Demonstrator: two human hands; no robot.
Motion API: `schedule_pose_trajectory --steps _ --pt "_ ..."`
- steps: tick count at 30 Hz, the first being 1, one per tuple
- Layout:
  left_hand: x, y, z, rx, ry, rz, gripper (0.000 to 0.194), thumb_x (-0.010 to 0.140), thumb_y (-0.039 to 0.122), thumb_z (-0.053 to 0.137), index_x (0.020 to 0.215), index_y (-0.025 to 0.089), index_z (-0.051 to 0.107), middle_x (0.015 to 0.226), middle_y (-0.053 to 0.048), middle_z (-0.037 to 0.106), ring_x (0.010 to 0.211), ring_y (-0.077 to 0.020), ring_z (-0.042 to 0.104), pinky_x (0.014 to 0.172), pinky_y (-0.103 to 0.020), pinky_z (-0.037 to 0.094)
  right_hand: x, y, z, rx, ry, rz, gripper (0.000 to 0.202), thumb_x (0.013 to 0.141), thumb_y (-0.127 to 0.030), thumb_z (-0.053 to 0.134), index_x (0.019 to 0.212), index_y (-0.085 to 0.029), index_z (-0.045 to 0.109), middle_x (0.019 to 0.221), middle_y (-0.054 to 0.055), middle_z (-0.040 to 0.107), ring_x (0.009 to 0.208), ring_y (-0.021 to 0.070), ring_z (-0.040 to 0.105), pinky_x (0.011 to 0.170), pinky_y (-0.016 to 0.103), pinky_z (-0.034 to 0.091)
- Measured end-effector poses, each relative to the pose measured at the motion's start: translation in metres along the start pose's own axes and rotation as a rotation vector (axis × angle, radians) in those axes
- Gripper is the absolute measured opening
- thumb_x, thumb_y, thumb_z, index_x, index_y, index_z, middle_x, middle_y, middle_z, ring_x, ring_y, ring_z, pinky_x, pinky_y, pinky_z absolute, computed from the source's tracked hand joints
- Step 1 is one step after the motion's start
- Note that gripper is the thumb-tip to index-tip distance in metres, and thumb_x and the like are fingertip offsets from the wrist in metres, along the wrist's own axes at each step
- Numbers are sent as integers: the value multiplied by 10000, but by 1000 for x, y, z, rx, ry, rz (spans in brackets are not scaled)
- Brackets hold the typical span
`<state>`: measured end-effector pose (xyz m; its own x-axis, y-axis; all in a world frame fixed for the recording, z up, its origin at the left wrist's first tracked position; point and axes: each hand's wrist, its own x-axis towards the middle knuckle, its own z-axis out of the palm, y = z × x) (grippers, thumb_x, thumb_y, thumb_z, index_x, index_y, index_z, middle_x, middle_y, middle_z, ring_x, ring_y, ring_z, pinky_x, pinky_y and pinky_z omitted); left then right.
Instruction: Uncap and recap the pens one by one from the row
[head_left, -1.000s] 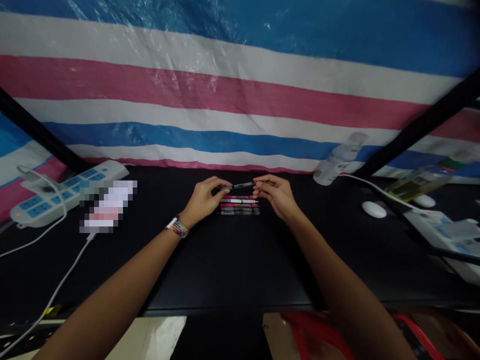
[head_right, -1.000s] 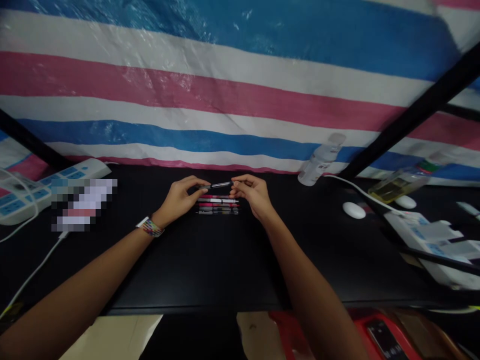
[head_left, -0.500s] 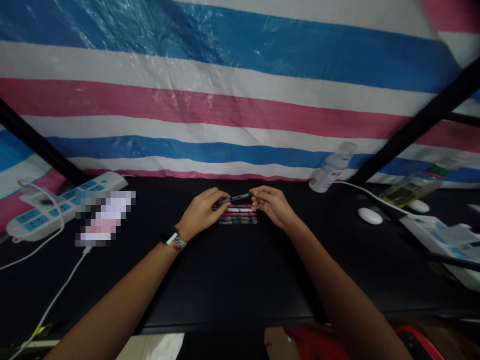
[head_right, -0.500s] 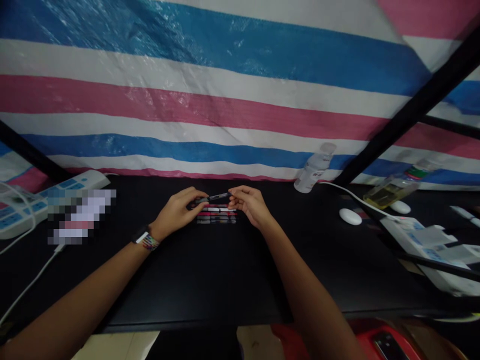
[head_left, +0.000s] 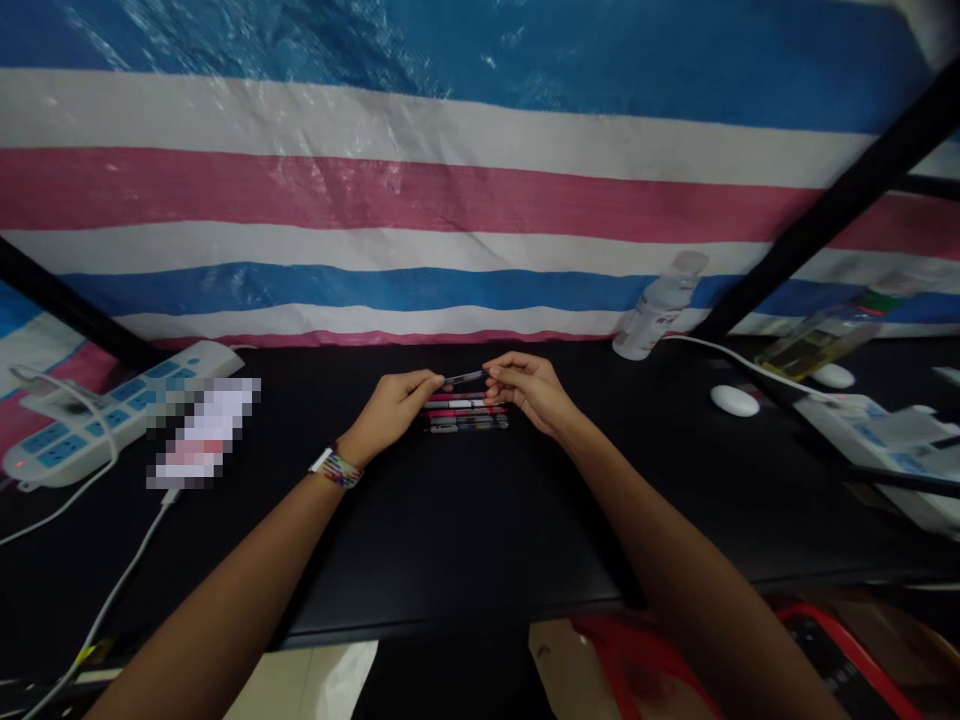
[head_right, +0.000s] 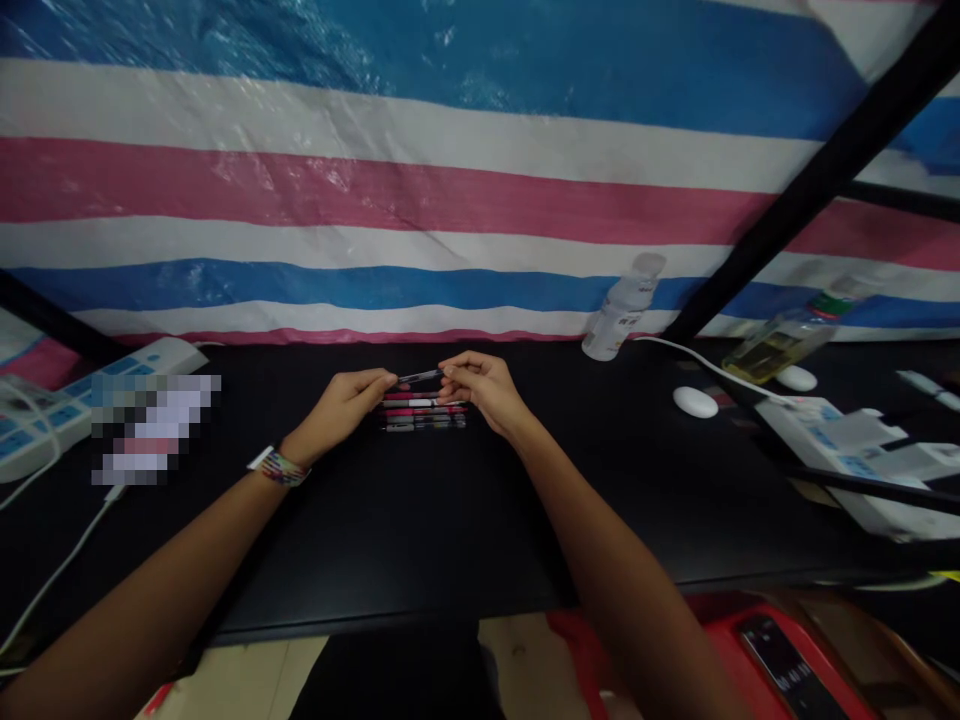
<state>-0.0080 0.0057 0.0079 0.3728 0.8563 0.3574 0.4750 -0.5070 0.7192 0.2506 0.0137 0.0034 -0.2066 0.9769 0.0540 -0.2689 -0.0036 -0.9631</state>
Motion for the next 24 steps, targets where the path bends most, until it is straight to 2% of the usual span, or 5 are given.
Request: schedule_pose_trajectory --steps 4,8,13,19,24 --pt "1 -1 -1 -37 97 21 241 1005 402 734 1151 229 816 1064 -45 840 904 -203 742 808 -312 542 2 0 -2 9 28 10 293 748 -389 968 922 -200 826 799 24 752 688 164 722 772 387 679" --pt "2 -7 1 -83 55 -51 441 1101 483 583 824 209 790 777 -46 777 747 -194 712 754 -325 548 4 2 -4 12 45 8 242 778 -360 952 920 -208 828 800 28 754 688 155 713 767 362 673" --pt "3 -11 3 -133 155 -1 171 975 381 781 1050 230 810 835 -19 758 750 -176 687 719 -301 548 5 1 -5 32 80 -2 213 776 -345 954 890 -215 829 792 31 760 696 156 708 746 339 677" --pt "5 -14 5 -239 229 -20 301 940 337 809 1213 229 743 928 -29 745 715 -145 668 684 -280 547 6 1 -5 82 63 -18 297 725 -378 1007 881 -214 815 776 25 747 698 161 698 742 363 698" --pt "5 -13 5 -264 223 -50 218 1026 421 711 1008 205 731 771 -14 693 642 -138 635 633 -269 535 7 1 -5 92 86 -7 288 752 -357 982 906 -197 799 763 20 731 711 164 700 758 367 696"
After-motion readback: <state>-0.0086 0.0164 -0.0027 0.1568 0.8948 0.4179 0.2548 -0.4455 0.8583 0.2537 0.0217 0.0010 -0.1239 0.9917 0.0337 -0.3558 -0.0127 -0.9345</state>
